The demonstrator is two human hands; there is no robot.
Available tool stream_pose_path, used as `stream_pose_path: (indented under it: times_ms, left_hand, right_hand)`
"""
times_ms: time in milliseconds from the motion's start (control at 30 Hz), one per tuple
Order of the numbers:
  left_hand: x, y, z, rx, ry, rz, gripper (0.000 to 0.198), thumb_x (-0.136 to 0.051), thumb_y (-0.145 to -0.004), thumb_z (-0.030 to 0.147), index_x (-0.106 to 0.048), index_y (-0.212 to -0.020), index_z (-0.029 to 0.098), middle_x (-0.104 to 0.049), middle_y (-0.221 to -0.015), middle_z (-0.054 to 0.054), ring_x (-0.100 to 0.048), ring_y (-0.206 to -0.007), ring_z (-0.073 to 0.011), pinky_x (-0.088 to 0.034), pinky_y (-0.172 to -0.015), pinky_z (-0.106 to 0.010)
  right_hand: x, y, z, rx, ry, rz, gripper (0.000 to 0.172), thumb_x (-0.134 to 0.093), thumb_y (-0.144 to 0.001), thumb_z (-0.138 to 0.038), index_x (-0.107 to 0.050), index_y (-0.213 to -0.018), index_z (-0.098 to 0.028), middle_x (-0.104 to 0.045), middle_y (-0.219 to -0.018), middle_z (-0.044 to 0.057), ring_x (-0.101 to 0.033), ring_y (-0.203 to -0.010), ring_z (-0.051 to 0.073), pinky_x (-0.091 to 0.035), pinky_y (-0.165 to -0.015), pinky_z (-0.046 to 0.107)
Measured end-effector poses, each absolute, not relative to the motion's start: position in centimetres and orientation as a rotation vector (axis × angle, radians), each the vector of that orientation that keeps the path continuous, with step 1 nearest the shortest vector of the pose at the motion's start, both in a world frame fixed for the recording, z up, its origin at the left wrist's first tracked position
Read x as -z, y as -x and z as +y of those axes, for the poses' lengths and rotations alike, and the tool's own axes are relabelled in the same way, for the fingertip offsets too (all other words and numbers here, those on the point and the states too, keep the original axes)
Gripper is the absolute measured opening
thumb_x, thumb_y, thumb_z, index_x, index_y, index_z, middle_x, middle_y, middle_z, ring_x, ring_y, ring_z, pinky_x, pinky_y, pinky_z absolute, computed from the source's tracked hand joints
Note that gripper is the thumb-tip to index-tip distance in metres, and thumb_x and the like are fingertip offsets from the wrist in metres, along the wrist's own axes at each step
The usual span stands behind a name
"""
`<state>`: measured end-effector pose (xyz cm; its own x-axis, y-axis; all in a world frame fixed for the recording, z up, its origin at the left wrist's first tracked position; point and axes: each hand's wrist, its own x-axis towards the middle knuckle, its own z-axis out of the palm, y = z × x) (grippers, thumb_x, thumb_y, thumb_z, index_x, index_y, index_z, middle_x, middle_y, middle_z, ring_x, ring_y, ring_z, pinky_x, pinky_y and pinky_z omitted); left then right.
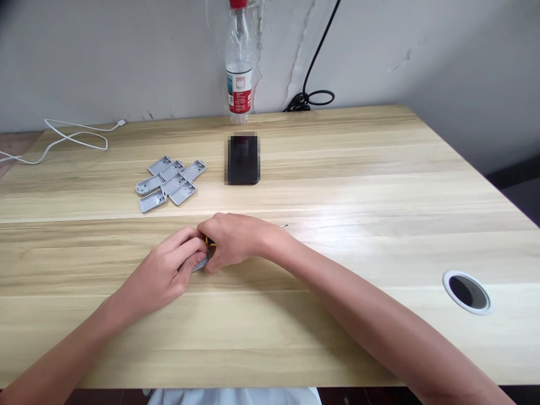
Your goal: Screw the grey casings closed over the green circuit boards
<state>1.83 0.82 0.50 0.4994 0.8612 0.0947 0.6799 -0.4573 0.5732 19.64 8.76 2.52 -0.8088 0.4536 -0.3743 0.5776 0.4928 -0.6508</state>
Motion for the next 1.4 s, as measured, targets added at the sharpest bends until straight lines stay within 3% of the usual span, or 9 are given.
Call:
stream_pose_path:
  times_ms: [200, 400, 567, 767, 900, 1033, 1133, 1267, 1400]
  left_hand:
    - [-0.9, -1.7, 0.9, -0.562, -2.164, 1.291, 0.022, -0.045, -0.096, 0.013, -0.065, -0.087, 0.017, -0.065, -0.096, -0.005, -0.060, -0.083, -0.0167, -0.047, -0.073, -0.030]
    - [-0.5, -1.7, 1.4, -0.663, -1.732, 1.369, 0.015, -0.061, -0.085, 0.016, -0.074, -0.080, 0.019, -0.070, -0.095, -0.003, -0.066, -0.088, -0.0172, -0.051, -0.076, -0.028]
    - [0.0, -1.8, 1.6, -0.722, -1.467, 1.350, 0.007, -0.066, -0.078, 0.016, -0.071, -0.082, 0.017, -0.070, -0.089, -0.004, -0.067, -0.086, -0.0186, -0.052, -0.077, -0.030]
    - [0.4, -1.5, 1.7, -0.771, -1.425, 1.233, 0.008, -0.064, -0.082, 0.018, -0.065, -0.090, 0.016, -0.069, -0.092, -0.005, -0.066, -0.090, -0.0187, -0.053, -0.082, -0.032]
    - [0.7, -1.3, 1.5, -0.791, -1.550, 1.259, 0.009, -0.058, -0.087, 0.017, -0.065, -0.092, 0.016, -0.067, -0.092, -0.005, -0.066, -0.089, -0.0180, -0.053, -0.081, -0.032]
    - [0.3, -0.8, 1.3, -0.765, -1.827, 1.227, 0.011, -0.059, -0.087, 0.014, -0.067, -0.094, 0.016, -0.069, -0.097, -0.005, -0.066, -0.091, -0.0174, -0.052, -0.082, -0.031]
    - [0.2, -0.5, 1.2, -0.748, -2.048, 1.190, 0.012, -0.066, -0.085, 0.013, -0.069, -0.096, 0.017, -0.071, -0.101, -0.004, -0.067, -0.092, -0.0169, -0.052, -0.083, -0.029]
    - [0.7, -0.3, 1.0, -0.781, -2.200, 1.164, 0.012, -0.067, -0.089, 0.015, -0.070, -0.100, 0.016, -0.072, -0.104, -0.006, -0.069, -0.093, -0.0159, -0.054, -0.083, -0.027]
    - [1.1, -0.4, 0.8, -0.846, -2.278, 1.122, 0.011, -0.067, -0.090, 0.014, -0.070, -0.101, 0.015, -0.072, -0.105, -0.007, -0.070, -0.091, -0.0151, -0.056, -0.081, -0.024]
  right_hand:
    - [-2.6, -19.6, 8.6, 1.206, -0.900, 2.595, 0.022, -0.066, -0.072, -0.035, -0.049, -0.075, -0.022, -0.057, -0.068, -0.003, -0.047, -0.058, 0.012, -0.031, -0.050, 0.027]
    - [-2.5, -19.5, 8.6, 1.173, -0.926, 2.611, 0.024, -0.068, -0.073, -0.036, -0.049, -0.074, -0.022, -0.055, -0.068, -0.004, -0.047, -0.058, 0.011, -0.030, -0.049, 0.027]
    - [-2.2, -19.3, 8.4, 1.148, -0.958, 2.604, 0.031, -0.072, -0.072, -0.043, -0.049, -0.075, -0.022, -0.055, -0.068, -0.004, -0.048, -0.059, 0.012, -0.029, -0.050, 0.027]
    - [-2.4, -19.8, 8.9, 1.240, -0.966, 2.564, 0.034, -0.078, -0.071, -0.043, -0.052, -0.078, -0.021, -0.053, -0.070, -0.005, -0.046, -0.059, 0.011, -0.029, -0.052, 0.027]
    - [-3.4, -20.3, 9.8, 1.670, -0.995, 2.624, 0.039, -0.082, -0.071, -0.051, -0.059, -0.078, -0.019, -0.049, -0.064, -0.005, -0.040, -0.057, 0.010, -0.028, -0.052, 0.027]
    - [-5.3, -20.0, 9.2, 2.699, -1.587, 2.611, 0.052, -0.075, -0.078, -0.058, -0.043, -0.056, -0.022, -0.030, -0.051, -0.007, -0.020, -0.045, 0.008, -0.017, -0.041, 0.027]
    - [-6.3, -19.4, 8.1, 3.338, -1.573, 2.206, 0.051, -0.068, -0.083, -0.052, -0.041, -0.051, -0.023, -0.014, -0.046, -0.008, -0.010, -0.038, 0.007, -0.010, -0.034, 0.026]
    - [-6.1, -18.3, 7.0, 3.521, -1.316, 2.155, 0.049, -0.062, -0.085, -0.052, -0.044, -0.050, -0.022, -0.012, -0.045, -0.008, -0.008, -0.036, 0.007, -0.011, -0.031, 0.025]
    - [-5.4, -17.1, 6.6, 3.484, -1.363, 2.141, 0.056, -0.055, -0.089, -0.061, -0.044, -0.050, -0.023, -0.013, -0.044, -0.008, -0.007, -0.037, 0.006, -0.011, -0.034, 0.025]
